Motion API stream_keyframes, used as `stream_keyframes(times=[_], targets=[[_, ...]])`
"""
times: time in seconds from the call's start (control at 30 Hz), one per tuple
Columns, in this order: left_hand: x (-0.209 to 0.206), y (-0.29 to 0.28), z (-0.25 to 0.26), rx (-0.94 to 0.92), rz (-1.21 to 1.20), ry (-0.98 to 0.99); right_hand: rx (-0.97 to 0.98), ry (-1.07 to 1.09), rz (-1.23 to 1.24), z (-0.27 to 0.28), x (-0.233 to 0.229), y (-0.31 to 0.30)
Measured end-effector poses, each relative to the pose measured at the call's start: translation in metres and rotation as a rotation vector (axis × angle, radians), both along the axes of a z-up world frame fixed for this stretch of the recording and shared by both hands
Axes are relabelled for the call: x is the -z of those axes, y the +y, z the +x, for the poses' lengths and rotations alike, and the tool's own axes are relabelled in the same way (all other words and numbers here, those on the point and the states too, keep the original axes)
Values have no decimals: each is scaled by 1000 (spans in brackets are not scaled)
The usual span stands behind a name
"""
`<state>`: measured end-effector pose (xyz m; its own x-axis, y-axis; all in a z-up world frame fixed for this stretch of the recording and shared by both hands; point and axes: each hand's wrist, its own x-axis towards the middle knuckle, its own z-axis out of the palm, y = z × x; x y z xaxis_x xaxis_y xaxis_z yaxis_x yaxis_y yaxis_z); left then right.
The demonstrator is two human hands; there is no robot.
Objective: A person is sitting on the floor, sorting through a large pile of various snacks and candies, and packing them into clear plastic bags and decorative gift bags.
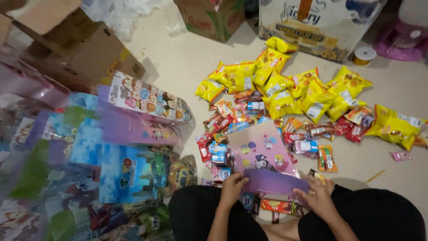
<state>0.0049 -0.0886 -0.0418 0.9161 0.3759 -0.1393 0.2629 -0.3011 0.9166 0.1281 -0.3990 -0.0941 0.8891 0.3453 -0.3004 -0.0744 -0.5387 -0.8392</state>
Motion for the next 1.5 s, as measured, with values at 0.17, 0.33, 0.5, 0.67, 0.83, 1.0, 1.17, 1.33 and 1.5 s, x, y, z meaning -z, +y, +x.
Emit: stream_keyframes(times=[0.17,0.33,0.5,0.67,0.83,1.0,1.17,1.33,1.5], targets=[[-6,-2,3,-59,69,95,-47,-367,34,7,0,0],[-34,-8,3,-100,-39,143,0,-65,97,9,-20,13],[-96,-17,-5,38,-175,-15,45,75,41,6,-36,24],[-140,-31,-5,233,7,-228,-63,44,168,8,-12,20],[-164,-40,0,410,564,-147,-83,-22,217,7,-16,23],[-192,-52,-6,461,520,-151,-53,39,208,3,-22,21],[-163,-45,-11,415,719,29,-110,76,224,1,-26,23],[-132,-40,-14,339,679,229,-235,173,248,8,-43,24],[-119,-44,-13,192,573,265,-86,511,-83,65,-113,28]])
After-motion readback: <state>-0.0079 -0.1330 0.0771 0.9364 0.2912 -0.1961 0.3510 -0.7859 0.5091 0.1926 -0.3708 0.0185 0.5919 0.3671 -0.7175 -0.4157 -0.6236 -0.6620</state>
